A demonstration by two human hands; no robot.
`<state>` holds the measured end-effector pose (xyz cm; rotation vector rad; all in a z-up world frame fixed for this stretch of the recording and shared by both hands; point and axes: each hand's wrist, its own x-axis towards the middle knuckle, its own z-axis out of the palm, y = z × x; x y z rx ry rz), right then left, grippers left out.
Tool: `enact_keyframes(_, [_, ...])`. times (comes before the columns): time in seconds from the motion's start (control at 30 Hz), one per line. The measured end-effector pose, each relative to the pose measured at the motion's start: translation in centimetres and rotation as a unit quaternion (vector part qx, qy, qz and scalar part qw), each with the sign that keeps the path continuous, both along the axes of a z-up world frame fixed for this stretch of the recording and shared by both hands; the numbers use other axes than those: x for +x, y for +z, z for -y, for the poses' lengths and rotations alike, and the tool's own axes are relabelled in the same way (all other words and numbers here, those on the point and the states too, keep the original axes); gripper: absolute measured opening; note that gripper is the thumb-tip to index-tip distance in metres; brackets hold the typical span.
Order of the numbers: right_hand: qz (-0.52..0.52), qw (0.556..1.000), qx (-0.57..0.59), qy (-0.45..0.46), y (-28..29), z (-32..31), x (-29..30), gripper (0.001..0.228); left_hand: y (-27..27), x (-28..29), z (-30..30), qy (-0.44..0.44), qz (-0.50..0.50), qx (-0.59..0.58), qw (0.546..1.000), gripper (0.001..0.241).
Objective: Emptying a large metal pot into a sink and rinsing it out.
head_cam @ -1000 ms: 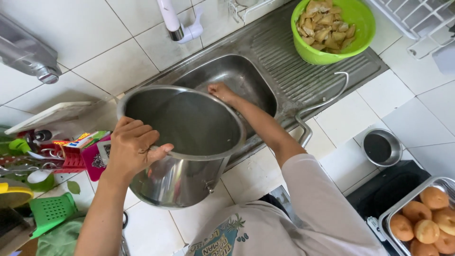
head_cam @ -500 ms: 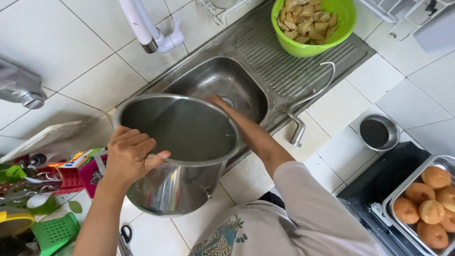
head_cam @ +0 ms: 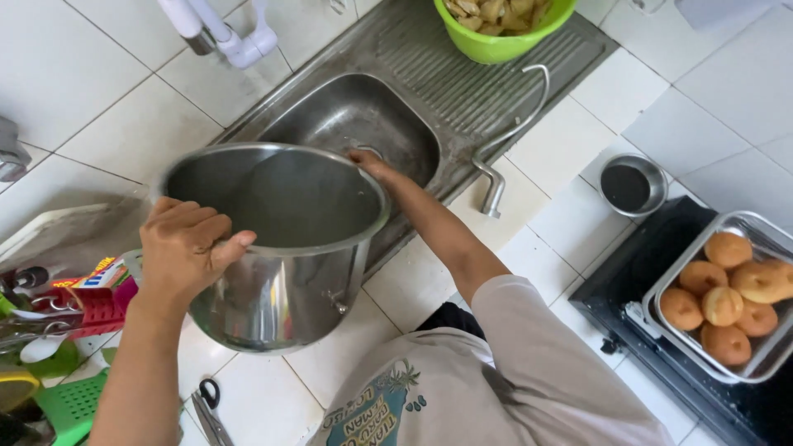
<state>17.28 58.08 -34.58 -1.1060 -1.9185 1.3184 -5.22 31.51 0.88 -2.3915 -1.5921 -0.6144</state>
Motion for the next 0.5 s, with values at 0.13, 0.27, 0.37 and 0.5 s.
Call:
enact_keyframes(0.13, [-0.277, 0.924, -0.255, -0.073, -7.1, 0.6, -0.7, 0.031, 1.5, 0.7, 0.4, -0.07, -0.007, 0.05, 0.996, 0.068])
enact_keyframes(0.27, [-0.5, 0.787, -0.241, -0.268, -3.9, 4.9, -1.1, 0.02, 1.9, 0.3, 1.0, -0.091, -0.009, 0.019, 0.996, 0.066])
enact_keyframes(0.37, [-0.225, 0.909, -0.096, -0.337, 1.0, 10.6, -1.2, 0.026, 0.6, -1.8, 0.6, -0.104, -0.048, 0.033, 0.993, 0.066])
enact_keyframes(0.5, [-0.409, 0.73, -0.21, -0.506, 1.4, 14.1, -5.6, 0.038, 1.1, -3.6, 0.8, -0.161, -0.043, 0.012, 0.986, 0.072])
